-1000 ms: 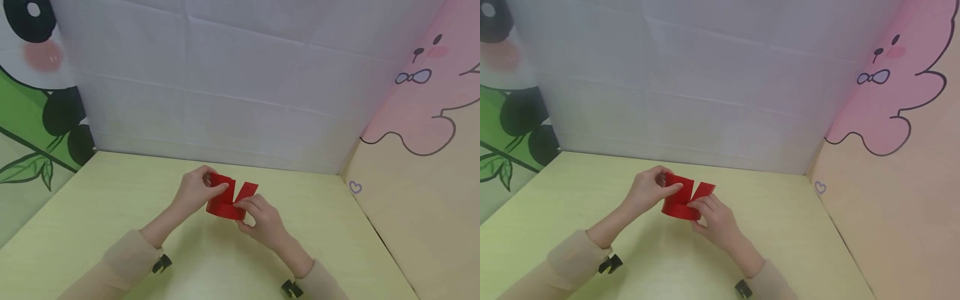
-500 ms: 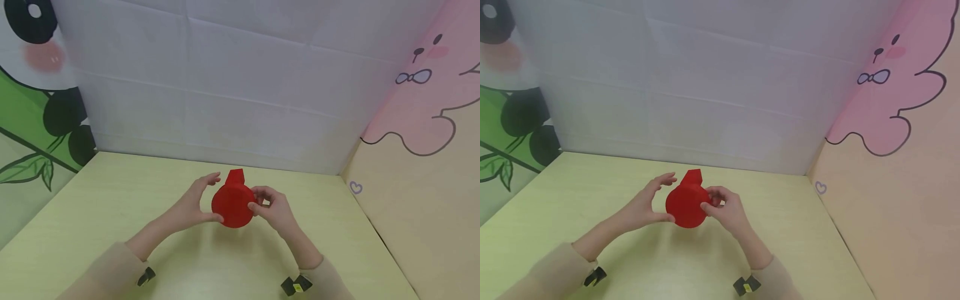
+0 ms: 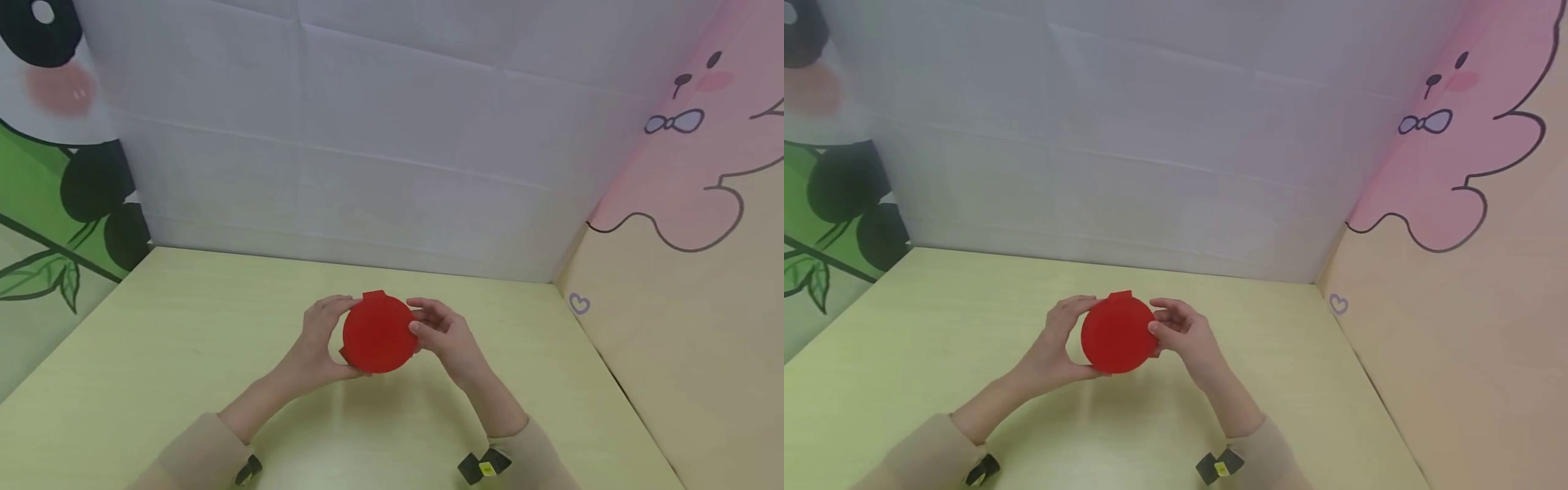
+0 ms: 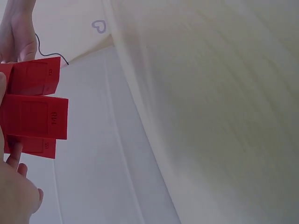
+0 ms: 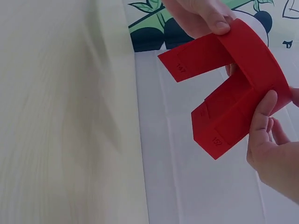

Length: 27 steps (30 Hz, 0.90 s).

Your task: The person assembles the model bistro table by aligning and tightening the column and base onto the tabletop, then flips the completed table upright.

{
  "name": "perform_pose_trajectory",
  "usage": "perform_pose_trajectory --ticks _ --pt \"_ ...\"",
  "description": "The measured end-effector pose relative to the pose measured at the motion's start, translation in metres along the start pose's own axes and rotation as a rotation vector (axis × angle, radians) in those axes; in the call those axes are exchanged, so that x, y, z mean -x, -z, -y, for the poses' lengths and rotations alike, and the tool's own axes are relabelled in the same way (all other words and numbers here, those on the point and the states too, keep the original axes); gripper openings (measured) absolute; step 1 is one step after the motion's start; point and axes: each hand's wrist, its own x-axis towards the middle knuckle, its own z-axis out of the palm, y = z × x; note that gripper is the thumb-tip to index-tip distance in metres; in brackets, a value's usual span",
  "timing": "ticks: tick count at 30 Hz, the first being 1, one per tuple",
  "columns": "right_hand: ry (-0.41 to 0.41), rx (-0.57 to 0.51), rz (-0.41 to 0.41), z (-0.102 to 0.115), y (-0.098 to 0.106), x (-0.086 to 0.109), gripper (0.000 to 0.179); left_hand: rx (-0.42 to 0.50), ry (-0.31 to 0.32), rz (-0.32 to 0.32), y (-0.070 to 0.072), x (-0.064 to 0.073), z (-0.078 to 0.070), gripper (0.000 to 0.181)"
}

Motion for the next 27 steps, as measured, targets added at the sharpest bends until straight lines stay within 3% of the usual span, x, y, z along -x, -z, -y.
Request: perform_pose_trajectory --ticks 5,11,15,21,27 --pt "0.063 0.142 0.022 -0.004 0.0 -0.003 0.045 0.043 0.102 0.018 0.002 -0.003 0.004 0.088" --pt "0.12 0.333 0.12 -0.001 -0.004 -0.009 0.062 0.075 0.305 0.073 0.005 -0.007 0.013 0.085" --pt "0.09 0.412 0.103 -0.006 -0.005 -0.016 0.065 0.084 0.401 0.131 0.002 -0.01 0.022 0.086" --pt "0.013 0.463 0.062 -0.033 0.002 -0.033 0.066 0.075 0.468 0.204 -0.003 -0.014 0.039 0.088" --pt "-0.047 0.527 0.023 -0.054 0.006 -0.043 0.068 0.033 0.475 0.278 -0.009 -0.017 0.057 0.088"
